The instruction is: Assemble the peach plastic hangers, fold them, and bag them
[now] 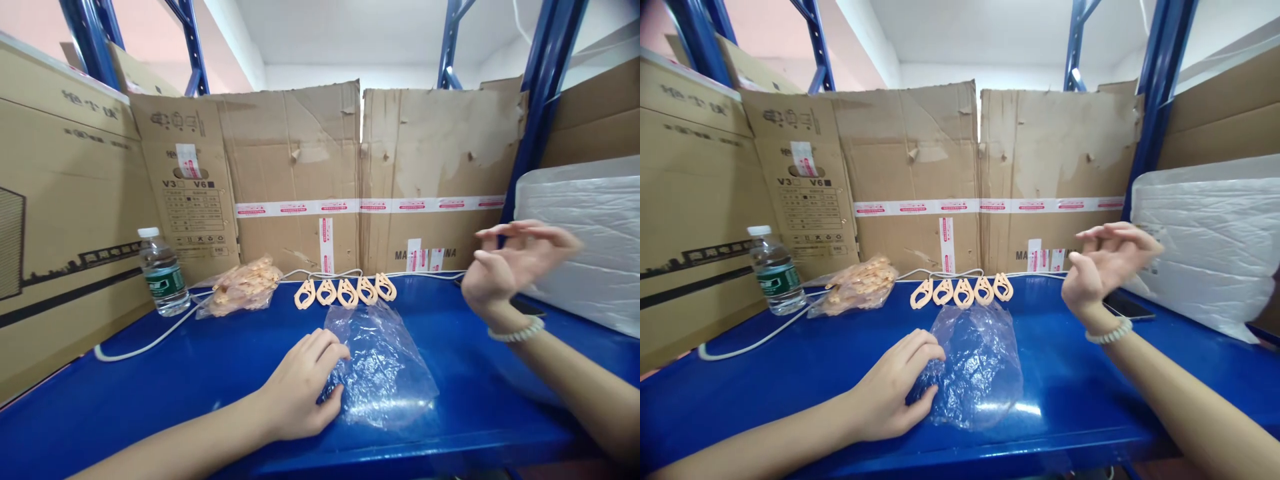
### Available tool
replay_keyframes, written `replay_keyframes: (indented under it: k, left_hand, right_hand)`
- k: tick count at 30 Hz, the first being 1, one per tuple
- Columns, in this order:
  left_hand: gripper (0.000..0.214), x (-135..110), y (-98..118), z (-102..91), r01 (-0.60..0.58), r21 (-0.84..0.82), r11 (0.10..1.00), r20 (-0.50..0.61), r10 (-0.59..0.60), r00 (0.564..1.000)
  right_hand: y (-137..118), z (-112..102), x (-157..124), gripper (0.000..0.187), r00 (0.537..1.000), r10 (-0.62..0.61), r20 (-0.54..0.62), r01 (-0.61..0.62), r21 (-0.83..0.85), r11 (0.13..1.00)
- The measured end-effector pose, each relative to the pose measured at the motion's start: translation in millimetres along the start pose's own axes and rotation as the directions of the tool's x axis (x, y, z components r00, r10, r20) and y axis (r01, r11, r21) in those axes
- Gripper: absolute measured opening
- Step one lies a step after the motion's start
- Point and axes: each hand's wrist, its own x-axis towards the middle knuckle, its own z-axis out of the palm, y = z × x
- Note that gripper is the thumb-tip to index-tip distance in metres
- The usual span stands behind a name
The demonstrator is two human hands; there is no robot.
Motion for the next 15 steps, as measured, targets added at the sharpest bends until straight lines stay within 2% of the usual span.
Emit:
replay_keyframes:
  k: [1,2,4,6,8,9,10,11,12,13,14,15]
  left_hand:
    - [0.038,0.1,-0.4,0.3,-0.001,-0.001,1.000,0.002,0.001,1.000]
    - [0.038,0.1,-0.8,0.7,-0.002,-0.003,1.000,0.001,0.002,1.000]
    - [0.038,0.1,-1.3,1.4,-0.003,-0.010,1.000,-0.003,0.003,1.000]
    - [0.037,0.1,-1.1,1.8,-0.003,-0.014,1.000,-0.013,0.003,1.000]
    - [0.036,0.0,-0.7,1.7,-0.001,-0.010,1.000,-0.025,0.001,1.000]
    - [0.035,-0.1,-0.5,1.6,-0.003,-0.005,1.000,-0.033,0.003,0.999]
    - [0.034,-0.2,-0.3,1.5,-0.004,0.004,1.000,-0.040,0.004,0.999]
    - [0.033,-0.3,-0.3,1.3,-0.006,0.015,1.000,-0.047,0.006,0.999]
    - [0.032,-0.4,-0.4,1.2,-0.007,0.028,1.000,-0.053,0.009,0.999]
    - [0.031,-0.6,-0.5,1.2,-0.008,0.041,0.999,-0.057,0.011,0.998]
    - [0.030,-0.7,-0.7,1.1,-0.008,0.053,0.999,-0.060,0.011,0.998]
    - [0.029,-0.7,-0.8,1.1,-0.006,0.063,0.998,-0.061,0.010,0.998]
  right_hand:
    - [14.8,4.9,-3.0,0.049,0.997,0.082,-0.010,-0.082,0.017,0.996]
    - [31.2,9.9,-6.6,0.044,0.977,0.207,0.049,-0.206,-0.029,0.978]
    - [64.7,19.4,-15.1,0.042,0.876,0.440,0.197,-0.379,-0.282,0.881]
    - [92.0,28.1,-24.5,0.047,0.802,0.507,0.316,-0.390,-0.366,0.845]
    - [108.4,36.1,-34.0,0.049,0.706,0.520,0.481,-0.358,-0.391,0.848]
    - [112.6,39.9,-38.7,0.051,0.630,0.503,0.592,-0.325,-0.387,0.863]
    - [114.8,43.4,-43.1,0.055,0.516,0.461,0.722,-0.265,-0.377,0.887]
    - [115.5,46.3,-47.3,0.061,0.359,0.400,0.843,-0.183,-0.357,0.916]
    - [115.4,48.6,-51.1,0.069,0.172,0.335,0.926,-0.088,-0.325,0.942]
    - [115.1,50.0,-54.1,0.078,-0.011,0.288,0.958,0.007,-0.288,0.958]
    - [114.9,50.4,-56.2,0.084,-0.158,0.266,0.951,0.092,-0.254,0.963]
    - [115.0,49.6,-57.2,0.087,-0.243,0.272,0.931,0.164,-0.237,0.958]
